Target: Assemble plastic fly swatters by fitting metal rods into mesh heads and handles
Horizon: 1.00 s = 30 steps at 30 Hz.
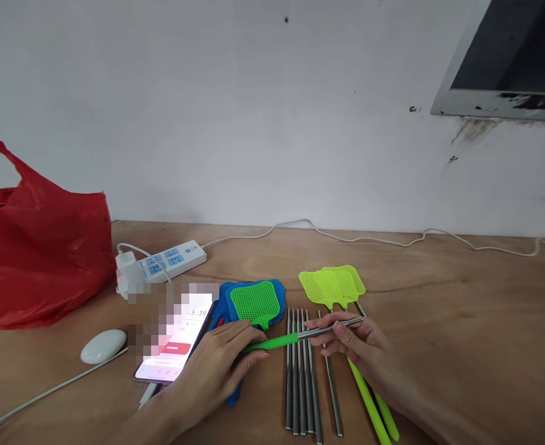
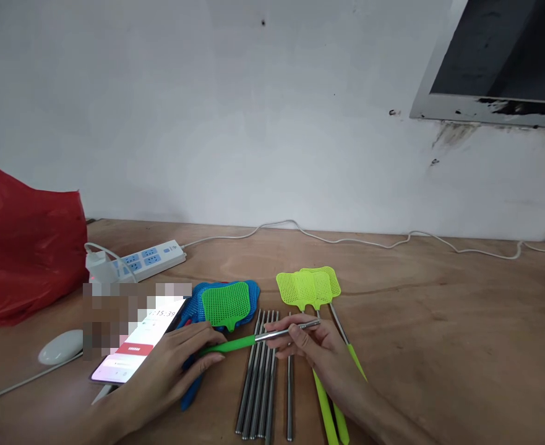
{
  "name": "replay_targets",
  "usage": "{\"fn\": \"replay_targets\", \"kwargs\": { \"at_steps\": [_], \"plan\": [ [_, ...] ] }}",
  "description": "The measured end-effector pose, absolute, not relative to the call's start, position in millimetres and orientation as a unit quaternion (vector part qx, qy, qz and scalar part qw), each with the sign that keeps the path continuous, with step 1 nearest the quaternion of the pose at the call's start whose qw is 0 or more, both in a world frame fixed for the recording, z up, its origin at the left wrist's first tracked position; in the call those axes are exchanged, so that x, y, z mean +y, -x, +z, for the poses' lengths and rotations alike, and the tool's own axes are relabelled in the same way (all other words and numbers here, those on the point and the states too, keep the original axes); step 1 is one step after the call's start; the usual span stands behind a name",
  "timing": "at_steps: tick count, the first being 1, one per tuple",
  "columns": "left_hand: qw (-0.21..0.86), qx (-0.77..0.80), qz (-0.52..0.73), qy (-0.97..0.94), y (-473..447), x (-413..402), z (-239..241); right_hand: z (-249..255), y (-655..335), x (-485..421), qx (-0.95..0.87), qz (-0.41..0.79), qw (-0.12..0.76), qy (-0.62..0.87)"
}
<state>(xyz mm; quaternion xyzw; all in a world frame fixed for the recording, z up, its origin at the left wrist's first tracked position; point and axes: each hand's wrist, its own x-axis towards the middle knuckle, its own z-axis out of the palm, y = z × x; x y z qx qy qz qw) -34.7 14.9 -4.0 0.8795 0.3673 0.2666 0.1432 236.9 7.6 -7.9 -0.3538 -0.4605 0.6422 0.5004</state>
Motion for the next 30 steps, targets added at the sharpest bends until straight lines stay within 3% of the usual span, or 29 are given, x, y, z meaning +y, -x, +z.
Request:
{"fn": "replay_targets", "kwargs": {
  "at_steps": [8,14,19,30],
  "plan": [
    [0.188,0.390,0.243,-0.868,36,16,-1,2,-246,18,-0.400,0.614,0.588,0.342],
    [0.071,0.415,0.282,-0.862,37,15,-1,4,-261,31,-0.288,0.539,0.699,0.372],
    [0.009,0.404,0.252,-0.879,44,16,1,-1,-254,28,-0.309,0.553,0.674,0.380],
    [0.009,0.399,0.066,-0.914,51,18,4,-2,-249,25,-0.332,0.562,0.641,0.404]
  ]
}}
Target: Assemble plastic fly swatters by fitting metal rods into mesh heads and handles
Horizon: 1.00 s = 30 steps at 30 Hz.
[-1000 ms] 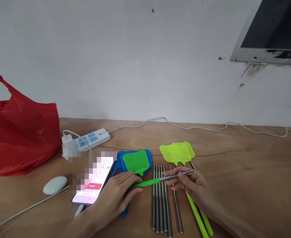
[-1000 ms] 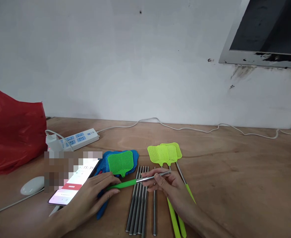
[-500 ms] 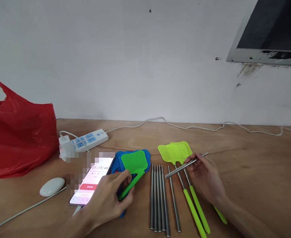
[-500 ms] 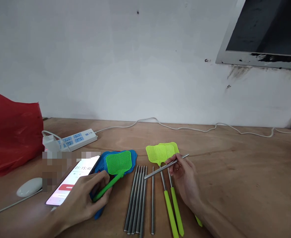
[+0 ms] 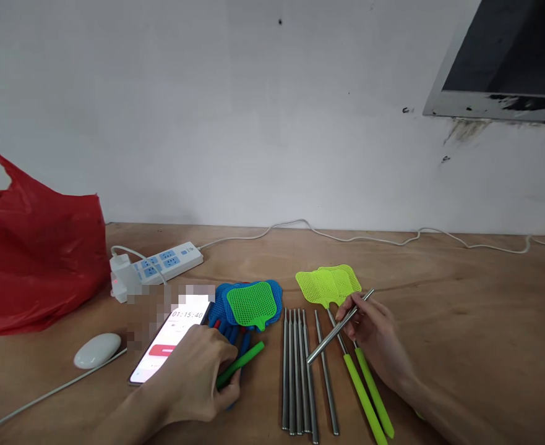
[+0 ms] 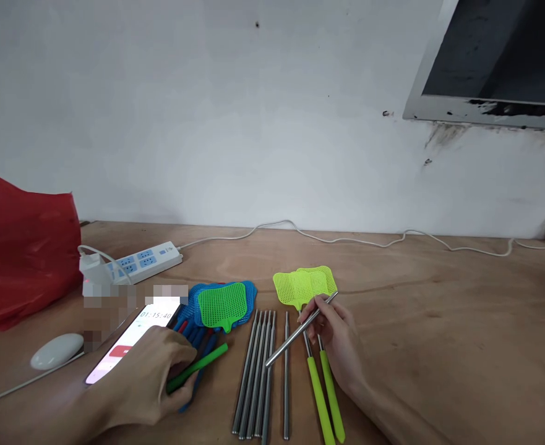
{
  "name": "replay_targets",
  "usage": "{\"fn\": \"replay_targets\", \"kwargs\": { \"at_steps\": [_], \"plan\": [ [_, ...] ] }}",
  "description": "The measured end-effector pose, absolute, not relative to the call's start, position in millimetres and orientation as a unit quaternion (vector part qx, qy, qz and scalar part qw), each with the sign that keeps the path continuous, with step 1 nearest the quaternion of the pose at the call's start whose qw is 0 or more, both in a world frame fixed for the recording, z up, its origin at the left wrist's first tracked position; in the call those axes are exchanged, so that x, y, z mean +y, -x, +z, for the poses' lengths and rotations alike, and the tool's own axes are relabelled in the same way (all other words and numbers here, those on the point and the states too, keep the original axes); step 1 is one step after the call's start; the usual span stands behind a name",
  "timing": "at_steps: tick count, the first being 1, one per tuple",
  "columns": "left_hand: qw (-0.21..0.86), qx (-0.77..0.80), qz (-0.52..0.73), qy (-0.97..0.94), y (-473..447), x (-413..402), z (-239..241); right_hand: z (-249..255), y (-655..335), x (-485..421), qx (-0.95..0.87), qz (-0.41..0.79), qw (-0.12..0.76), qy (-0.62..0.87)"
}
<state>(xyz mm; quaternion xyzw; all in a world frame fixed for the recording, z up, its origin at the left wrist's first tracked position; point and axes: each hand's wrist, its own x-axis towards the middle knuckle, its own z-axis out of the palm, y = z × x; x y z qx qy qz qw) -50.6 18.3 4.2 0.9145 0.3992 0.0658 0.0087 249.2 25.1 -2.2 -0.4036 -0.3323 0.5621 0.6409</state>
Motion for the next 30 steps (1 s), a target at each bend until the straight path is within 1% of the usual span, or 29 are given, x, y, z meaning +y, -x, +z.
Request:
{"fn": "replay_targets", "kwargs": {
  "at_steps": [5,11,16,20,23,26,30],
  "plan": [
    [0.016,0.389,0.068,-0.918,49,17,1,-4,-248,24,-0.350,0.561,0.624,0.416],
    [0.076,0.356,0.098,-0.926,50,15,-2,-3,-247,23,-0.351,0.560,0.618,0.426],
    [0.050,0.349,0.132,-0.926,49,16,-4,-2,-245,24,-0.358,0.581,0.610,0.403],
    [0.035,0.349,0.154,-0.924,45,16,-3,-2,-243,21,-0.352,0.562,0.627,0.408],
    [0.036,0.345,0.181,-0.920,42,16,-3,0,-240,16,-0.349,0.573,0.627,0.396],
    [0.067,0.352,0.201,-0.912,42,13,-2,2,-238,13,-0.358,0.583,0.615,0.392],
    [0.122,0.363,0.210,-0.900,43,8,1,-4,-238,12,-0.418,0.583,0.579,0.387]
  ]
}}
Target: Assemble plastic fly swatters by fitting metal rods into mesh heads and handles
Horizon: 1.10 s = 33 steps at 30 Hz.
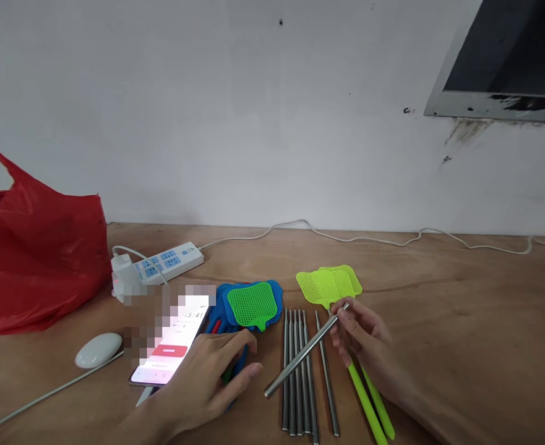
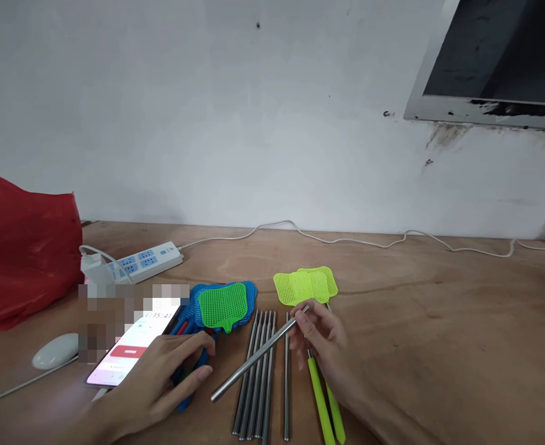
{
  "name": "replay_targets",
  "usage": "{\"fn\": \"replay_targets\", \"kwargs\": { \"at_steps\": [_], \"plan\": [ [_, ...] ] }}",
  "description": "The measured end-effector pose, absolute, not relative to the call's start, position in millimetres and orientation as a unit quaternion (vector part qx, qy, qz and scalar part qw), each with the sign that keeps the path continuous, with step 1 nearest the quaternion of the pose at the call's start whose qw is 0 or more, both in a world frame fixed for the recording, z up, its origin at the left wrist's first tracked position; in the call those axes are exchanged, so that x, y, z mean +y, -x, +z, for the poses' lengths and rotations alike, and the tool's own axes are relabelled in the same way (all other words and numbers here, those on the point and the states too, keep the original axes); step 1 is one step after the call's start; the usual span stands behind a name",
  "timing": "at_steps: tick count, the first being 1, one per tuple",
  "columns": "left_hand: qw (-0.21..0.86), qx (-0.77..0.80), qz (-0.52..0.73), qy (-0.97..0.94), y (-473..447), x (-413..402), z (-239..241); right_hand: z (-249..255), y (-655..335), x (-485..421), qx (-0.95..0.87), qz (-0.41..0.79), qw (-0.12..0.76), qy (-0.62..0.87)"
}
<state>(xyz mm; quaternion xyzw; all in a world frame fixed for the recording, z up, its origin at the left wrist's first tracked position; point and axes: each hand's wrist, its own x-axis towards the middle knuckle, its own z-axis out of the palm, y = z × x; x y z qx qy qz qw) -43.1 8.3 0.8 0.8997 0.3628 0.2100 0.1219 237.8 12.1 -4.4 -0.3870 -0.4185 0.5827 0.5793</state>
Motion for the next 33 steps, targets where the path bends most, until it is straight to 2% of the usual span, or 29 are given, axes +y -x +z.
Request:
{"fn": "replay_targets", "kwargs": {
  "at_steps": [5,17,22,27,33],
  "plan": [
    [0.172,0.331,0.178,-0.911,41,5,3,-17,-237,11,-0.481,0.593,0.535,0.361],
    [0.111,0.384,0.121,-0.909,36,8,6,-2,-232,10,-0.505,0.591,0.494,0.390],
    [0.100,0.376,0.084,-0.917,41,7,12,0,-242,5,-0.561,0.543,0.472,0.410],
    [0.119,0.386,0.145,-0.903,57,-7,19,-3,-268,0,-0.576,0.466,0.507,0.440],
    [0.116,0.373,0.185,-0.902,66,-20,27,-3,-281,-1,-0.568,0.472,0.489,0.464]
  ]
}}
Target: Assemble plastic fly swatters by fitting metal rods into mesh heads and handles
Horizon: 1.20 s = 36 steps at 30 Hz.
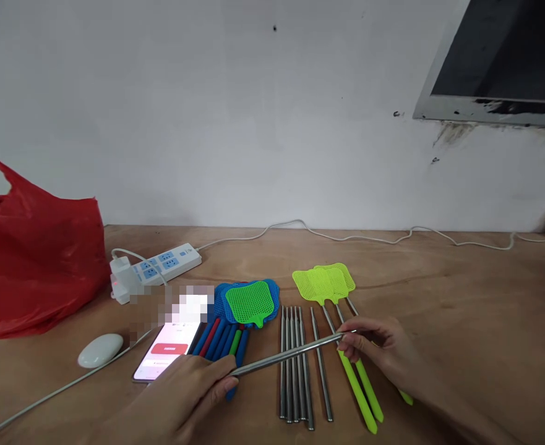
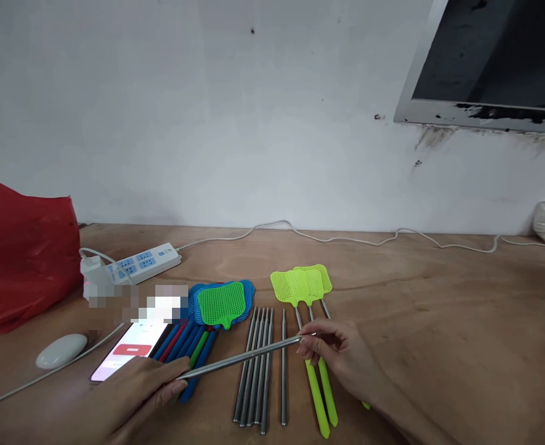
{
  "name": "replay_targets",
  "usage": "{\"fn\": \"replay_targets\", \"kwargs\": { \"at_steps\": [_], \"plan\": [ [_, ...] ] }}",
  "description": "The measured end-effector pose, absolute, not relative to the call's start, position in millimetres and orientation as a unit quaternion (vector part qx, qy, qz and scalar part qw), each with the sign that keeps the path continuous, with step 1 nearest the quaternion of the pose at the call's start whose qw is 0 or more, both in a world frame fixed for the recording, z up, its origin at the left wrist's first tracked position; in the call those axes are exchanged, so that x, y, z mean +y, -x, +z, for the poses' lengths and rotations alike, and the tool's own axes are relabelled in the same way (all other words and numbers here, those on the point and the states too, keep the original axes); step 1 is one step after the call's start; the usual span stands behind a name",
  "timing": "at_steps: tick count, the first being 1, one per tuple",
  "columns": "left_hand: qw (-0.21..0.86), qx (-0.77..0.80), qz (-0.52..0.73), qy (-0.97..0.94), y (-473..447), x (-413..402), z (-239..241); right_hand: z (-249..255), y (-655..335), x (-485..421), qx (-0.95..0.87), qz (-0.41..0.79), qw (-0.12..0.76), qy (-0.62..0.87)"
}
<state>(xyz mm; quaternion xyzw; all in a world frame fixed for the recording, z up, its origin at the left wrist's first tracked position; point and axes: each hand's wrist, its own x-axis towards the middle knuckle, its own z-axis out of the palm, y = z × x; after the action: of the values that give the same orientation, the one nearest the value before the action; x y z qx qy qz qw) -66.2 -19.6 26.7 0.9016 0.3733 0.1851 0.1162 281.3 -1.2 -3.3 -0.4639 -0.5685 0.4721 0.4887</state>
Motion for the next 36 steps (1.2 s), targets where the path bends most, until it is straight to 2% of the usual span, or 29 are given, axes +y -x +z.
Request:
{"fn": "replay_targets", "kwargs": {
  "at_steps": [4,9,18,25,32,36],
  "plan": [
    [0.097,0.372,0.164,-0.908,56,-19,20,1,-270,-8,-0.580,0.447,0.499,0.464],
    [0.110,0.379,0.089,-0.915,32,-24,13,3,-249,-16,-0.657,0.429,0.452,0.424],
    [0.074,0.401,0.139,-0.903,28,-30,13,-3,-249,-4,-0.534,0.555,0.486,0.413],
    [0.034,0.440,0.180,-0.879,19,-48,-6,5,-250,-5,-0.485,0.591,0.496,0.412],
    [0.086,0.433,0.212,-0.872,4,-46,-9,7,-239,-13,-0.440,0.608,0.522,0.405],
    [0.162,0.446,0.218,-0.853,-8,-45,0,8,-226,-15,-0.429,0.612,0.531,0.399]
  ]
}}
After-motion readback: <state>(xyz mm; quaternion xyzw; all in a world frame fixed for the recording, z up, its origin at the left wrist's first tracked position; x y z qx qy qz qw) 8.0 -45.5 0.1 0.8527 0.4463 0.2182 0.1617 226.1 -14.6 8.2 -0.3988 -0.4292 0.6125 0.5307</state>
